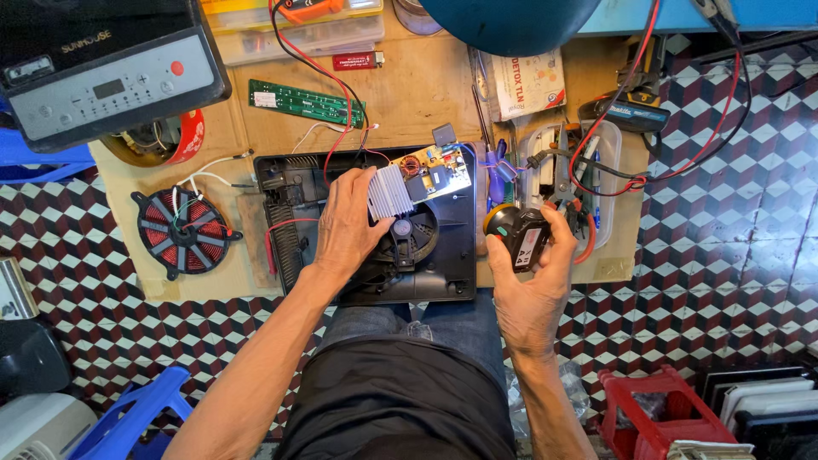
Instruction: The person uses a multimeter to test points on a circuit board and a power supply unit inside a disassembled appliance. They connect and disconnect probes, flip the board, and reposition components while checking readings.
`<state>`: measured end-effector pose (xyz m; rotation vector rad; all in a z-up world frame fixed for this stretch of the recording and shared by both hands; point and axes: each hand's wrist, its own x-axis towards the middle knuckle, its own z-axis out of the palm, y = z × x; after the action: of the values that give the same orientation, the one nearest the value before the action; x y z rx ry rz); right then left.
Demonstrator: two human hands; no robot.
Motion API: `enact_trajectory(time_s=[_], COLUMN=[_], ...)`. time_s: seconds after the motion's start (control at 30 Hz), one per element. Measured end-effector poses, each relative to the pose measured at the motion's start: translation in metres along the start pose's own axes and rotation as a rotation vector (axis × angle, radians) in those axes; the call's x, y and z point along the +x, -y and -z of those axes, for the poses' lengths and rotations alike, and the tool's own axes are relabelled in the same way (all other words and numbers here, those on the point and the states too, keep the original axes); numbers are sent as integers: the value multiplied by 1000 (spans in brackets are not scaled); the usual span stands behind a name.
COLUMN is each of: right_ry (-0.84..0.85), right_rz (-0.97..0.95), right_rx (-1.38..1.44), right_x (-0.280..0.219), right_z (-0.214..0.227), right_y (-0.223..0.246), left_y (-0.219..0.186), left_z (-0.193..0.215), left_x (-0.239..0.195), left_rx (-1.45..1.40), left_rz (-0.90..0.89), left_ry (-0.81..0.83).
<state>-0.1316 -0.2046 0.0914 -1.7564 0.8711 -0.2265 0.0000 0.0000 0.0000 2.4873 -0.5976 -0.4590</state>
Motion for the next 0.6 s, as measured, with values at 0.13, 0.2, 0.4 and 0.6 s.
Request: enact_trajectory(time_s=[0.13, 0.2, 0.4, 0.6], right_ry=[25, 34, -10, 10], right_rz=[6, 10, 293, 147], right_rx=[-100, -107, -293, -206], right_x=[-3, -4, -6, -5], right_z=[0, 0, 1, 5], right_y=[7, 8, 5, 3], left_y=[-3, -3, -2, 1], left_z=[0, 1, 1, 0], left_x=[-2, -1, -5, -2], left_rx=[10, 18, 14, 23], left_rz=[-15, -22, -37, -37], left_ry=[-35, -50, -55, -38])
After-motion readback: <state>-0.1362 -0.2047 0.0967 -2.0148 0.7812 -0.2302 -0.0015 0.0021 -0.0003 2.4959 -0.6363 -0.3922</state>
